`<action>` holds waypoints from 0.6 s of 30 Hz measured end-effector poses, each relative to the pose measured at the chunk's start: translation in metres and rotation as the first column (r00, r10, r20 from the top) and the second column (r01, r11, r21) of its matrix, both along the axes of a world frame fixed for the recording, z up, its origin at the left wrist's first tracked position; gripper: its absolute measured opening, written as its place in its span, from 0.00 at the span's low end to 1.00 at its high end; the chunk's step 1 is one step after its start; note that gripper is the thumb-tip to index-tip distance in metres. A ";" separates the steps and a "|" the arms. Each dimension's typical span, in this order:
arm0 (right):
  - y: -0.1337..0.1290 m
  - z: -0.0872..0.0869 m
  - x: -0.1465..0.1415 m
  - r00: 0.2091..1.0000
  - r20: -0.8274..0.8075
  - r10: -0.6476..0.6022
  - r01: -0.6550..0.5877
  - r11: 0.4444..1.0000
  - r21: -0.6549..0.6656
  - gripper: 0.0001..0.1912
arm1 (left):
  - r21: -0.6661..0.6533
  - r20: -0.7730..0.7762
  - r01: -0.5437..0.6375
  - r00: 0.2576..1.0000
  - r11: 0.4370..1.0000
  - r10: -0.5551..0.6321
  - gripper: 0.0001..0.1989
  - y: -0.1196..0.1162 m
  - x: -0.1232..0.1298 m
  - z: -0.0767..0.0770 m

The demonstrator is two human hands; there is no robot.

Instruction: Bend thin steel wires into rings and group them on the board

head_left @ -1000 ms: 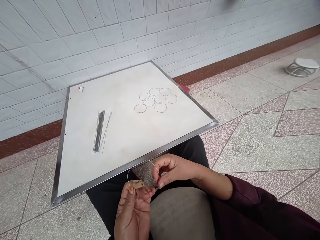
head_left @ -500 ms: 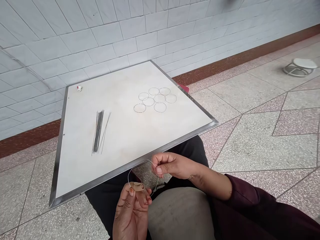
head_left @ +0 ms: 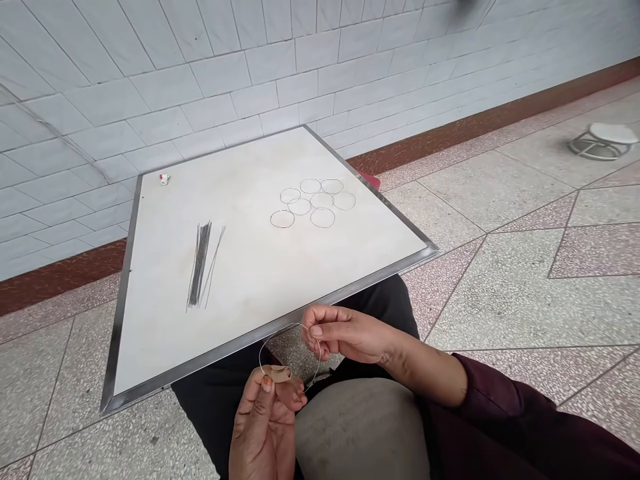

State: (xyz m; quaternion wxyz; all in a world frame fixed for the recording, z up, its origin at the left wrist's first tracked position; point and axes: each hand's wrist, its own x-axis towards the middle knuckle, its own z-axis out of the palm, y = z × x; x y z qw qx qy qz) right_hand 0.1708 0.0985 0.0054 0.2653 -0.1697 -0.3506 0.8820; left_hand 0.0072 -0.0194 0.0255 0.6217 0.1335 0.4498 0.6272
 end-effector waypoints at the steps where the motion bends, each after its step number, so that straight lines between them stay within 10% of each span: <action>1: 0.000 0.001 0.000 1.000 0.003 -0.007 0.007 1.000 -0.012 0.13 | -0.009 -0.007 0.004 1.000 1.000 -0.004 0.09 0.000 0.000 -0.001; 12: -0.003 0.000 -0.001 0.999 0.049 -0.017 0.019 0.999 -0.034 0.16 | -0.022 -0.042 0.020 0.999 1.000 -0.021 0.11 -0.002 -0.001 0.000; 18: 0.008 0.012 0.005 0.980 0.179 -0.091 0.020 0.930 0.366 0.15 | -0.041 -0.111 0.089 0.989 0.995 -0.093 0.12 -0.003 0.003 0.003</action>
